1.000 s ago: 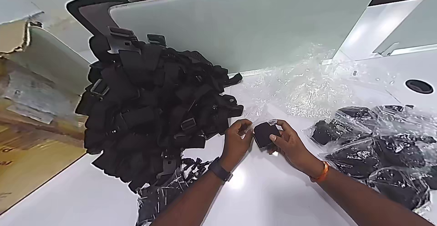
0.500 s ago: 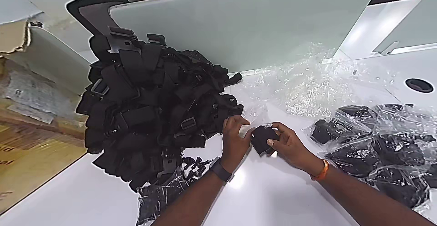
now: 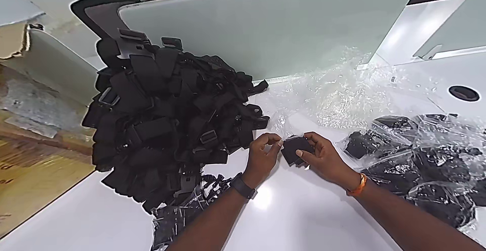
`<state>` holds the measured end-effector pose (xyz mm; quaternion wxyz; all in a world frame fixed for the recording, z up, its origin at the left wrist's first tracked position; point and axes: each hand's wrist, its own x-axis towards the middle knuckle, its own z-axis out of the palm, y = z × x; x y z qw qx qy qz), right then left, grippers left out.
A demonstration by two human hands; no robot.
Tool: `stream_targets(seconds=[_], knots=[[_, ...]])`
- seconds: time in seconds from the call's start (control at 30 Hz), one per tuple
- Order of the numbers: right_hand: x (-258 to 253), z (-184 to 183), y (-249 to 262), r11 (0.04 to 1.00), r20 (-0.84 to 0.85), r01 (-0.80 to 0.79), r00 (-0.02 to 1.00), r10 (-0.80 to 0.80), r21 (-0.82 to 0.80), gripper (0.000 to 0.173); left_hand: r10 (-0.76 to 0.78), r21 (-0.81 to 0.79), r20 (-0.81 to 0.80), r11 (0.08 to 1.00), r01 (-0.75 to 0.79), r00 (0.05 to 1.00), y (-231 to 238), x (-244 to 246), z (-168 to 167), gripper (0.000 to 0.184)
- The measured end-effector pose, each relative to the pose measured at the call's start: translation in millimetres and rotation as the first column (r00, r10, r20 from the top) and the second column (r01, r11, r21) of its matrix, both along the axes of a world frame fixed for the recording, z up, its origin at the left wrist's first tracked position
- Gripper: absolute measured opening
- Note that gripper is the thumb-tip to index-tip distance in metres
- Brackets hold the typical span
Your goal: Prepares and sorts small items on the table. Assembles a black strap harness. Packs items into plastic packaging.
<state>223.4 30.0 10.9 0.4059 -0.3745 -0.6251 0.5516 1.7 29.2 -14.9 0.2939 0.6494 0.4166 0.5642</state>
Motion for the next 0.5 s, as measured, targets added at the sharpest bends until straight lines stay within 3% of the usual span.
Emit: stream_targets(seconds=[0.17,0.3,0.4,0.5], knots=[[0.8,-3.7,4.5,0.998,-0.129,0.065,0.989,-0.067,-0.018,0.038,-0.07,0.126,-0.08,0.989,0.08,0.994,0.1,0.7,0.6,0.013],[1.4,-2.8,7.4,0.988,-0.103,0.154,0.983,-0.152,0.018,0.037,-0.065,0.228,-0.176,0.968,0.105,0.982,-7.6,6.2,5.1,0.014],[3.1,-5.0,8.7,0.986,-0.098,0.163,0.982,-0.16,0.026,0.041,-0.148,0.232,-0.255,0.95,0.21,0.955,-12.8,11.2,5.2,0.015],[1.4,-5.7,6.8,0.99,-0.104,0.143,0.985,-0.141,0.006,0.046,-0.134,0.231,-0.274,0.952,0.201,0.952,-12.7,12.0,3.5,0.015]])
